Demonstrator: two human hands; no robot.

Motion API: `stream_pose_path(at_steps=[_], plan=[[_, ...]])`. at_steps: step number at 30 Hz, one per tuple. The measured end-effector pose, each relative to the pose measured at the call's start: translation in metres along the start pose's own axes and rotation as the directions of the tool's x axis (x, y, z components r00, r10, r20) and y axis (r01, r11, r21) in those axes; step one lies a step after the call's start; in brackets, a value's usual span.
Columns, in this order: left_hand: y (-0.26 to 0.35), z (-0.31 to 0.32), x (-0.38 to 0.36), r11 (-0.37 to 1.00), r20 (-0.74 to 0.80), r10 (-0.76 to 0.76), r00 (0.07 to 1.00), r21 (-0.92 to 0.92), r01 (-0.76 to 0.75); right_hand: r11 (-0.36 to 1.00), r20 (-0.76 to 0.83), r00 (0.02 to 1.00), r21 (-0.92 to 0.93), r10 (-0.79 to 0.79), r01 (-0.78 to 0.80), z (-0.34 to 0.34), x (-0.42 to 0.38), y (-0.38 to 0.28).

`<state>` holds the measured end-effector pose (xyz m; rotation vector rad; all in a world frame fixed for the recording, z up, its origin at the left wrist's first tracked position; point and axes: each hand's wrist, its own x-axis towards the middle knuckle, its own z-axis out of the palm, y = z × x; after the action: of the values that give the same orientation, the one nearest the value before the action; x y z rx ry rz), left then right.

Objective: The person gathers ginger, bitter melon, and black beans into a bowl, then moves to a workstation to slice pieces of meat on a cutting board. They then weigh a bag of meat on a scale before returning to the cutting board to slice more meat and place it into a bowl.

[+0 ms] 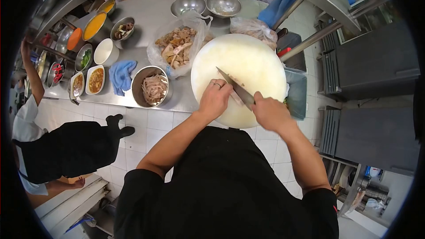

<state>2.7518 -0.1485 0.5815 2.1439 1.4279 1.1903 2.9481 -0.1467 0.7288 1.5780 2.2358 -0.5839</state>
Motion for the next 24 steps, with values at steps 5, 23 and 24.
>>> stream_pose_path(at_steps=[5,23,24], plan=[[-0.001,-0.004,-0.002,1.000,0.015,0.001,1.000,-0.007,-0.001,1.000,0.014,1.000,-0.008,-0.015,0.015,-0.026,-0.006,0.004],[-0.003,-0.001,-0.005,1.000,-0.059,0.013,0.998,0.006,-0.013,0.999,0.020,0.999,-0.019,-0.034,0.035,-0.001,-0.013,-0.002],[-0.004,-0.001,-0.005,1.000,-0.060,0.014,0.998,-0.005,-0.014,0.999,-0.020,0.999,-0.014,-0.047,0.047,0.004,-0.002,0.002]])
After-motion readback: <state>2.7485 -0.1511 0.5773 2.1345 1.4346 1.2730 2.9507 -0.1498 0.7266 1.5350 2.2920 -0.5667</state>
